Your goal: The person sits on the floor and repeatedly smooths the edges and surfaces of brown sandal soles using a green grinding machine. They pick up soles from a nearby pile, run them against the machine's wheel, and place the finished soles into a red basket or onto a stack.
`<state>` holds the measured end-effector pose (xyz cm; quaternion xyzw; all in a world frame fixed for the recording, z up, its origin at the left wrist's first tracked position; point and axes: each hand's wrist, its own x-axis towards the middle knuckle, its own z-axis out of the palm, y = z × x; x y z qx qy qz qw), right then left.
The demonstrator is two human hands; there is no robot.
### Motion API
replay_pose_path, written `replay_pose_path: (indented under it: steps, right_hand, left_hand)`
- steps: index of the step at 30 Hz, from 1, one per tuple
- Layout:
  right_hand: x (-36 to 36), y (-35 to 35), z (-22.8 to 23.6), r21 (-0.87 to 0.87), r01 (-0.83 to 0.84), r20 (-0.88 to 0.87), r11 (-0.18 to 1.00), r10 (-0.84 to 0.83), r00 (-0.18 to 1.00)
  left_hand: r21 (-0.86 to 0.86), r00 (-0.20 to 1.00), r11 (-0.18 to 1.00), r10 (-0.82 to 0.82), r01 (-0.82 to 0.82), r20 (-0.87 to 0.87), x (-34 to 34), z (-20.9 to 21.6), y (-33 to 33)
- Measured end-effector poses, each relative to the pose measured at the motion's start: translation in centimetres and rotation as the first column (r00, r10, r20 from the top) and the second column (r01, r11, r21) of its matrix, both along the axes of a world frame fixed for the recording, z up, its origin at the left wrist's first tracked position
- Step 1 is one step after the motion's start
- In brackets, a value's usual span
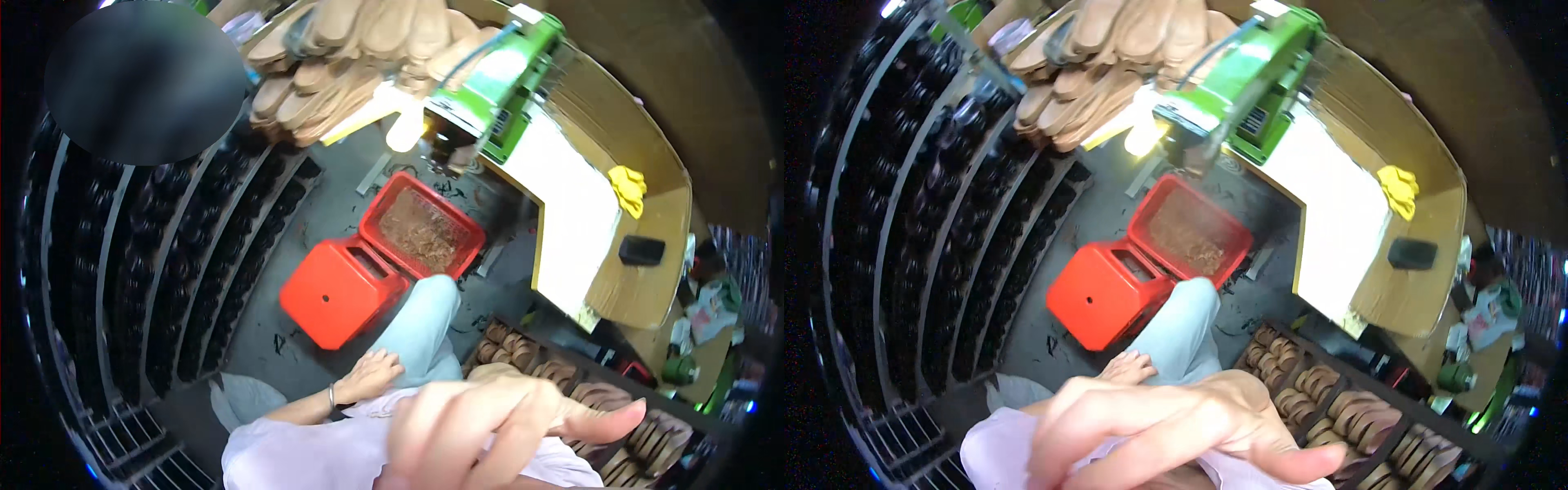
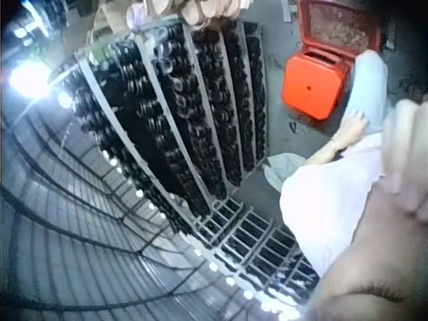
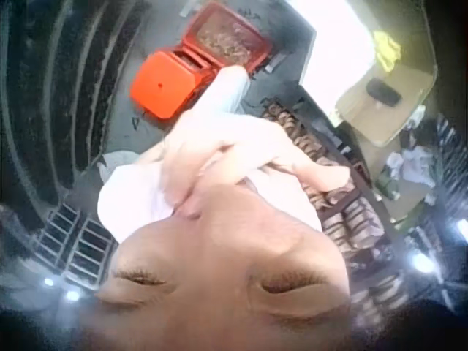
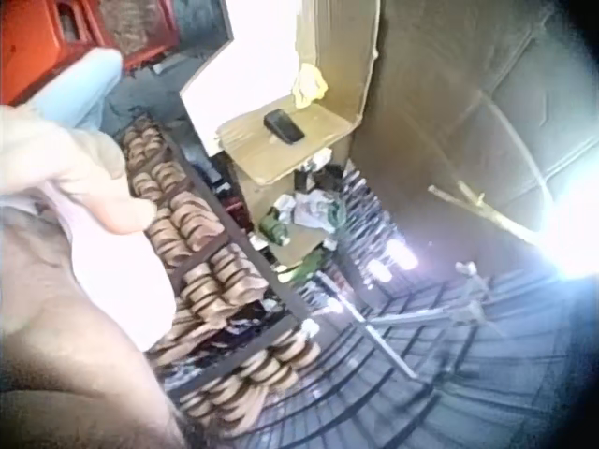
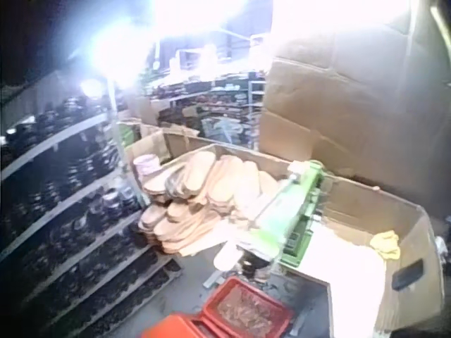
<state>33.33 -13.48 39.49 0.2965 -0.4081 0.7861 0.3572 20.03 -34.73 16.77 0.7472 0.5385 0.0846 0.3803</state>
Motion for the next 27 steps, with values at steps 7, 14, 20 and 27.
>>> replay_pose_path:
  steps: [7, 14, 20, 27]
  right_hand:
    - [-1.2, 1.5, -15.7, 0.188, 0.495, 0.819, 0.849, -0.413, 0.398]
    - [-0.2, 0.4, -44.8, 0.46, -0.07, 0.811, 0.885, -0.451, -0.372]
    - [-12.7, 3.3, -55.7, 0.098, -0.368, 0.885, 0.924, -0.251, -0.393]
    - [-16.3, 0.6, -60.3, -0.25, -0.205, 0.886, 0.946, 0.139, -0.442]
  left_hand:
    - [0.224, 0.967, 0.973, 0.114, -0.062, -0.228, -3.2, 1.7, 1.2]
    - [0.197, 0.925, 0.916, 0.37, -0.349, -0.082, -9.6, -1.9, 10.9]
    - [-0.284, 0.99, 0.952, 0.081, -0.112, -0.117, -22.3, -10.5, 19.4]
    - [-0.608, 0.986, 0.781, -0.066, 0.146, 0.152, -30.8, -15.5, 24.1]
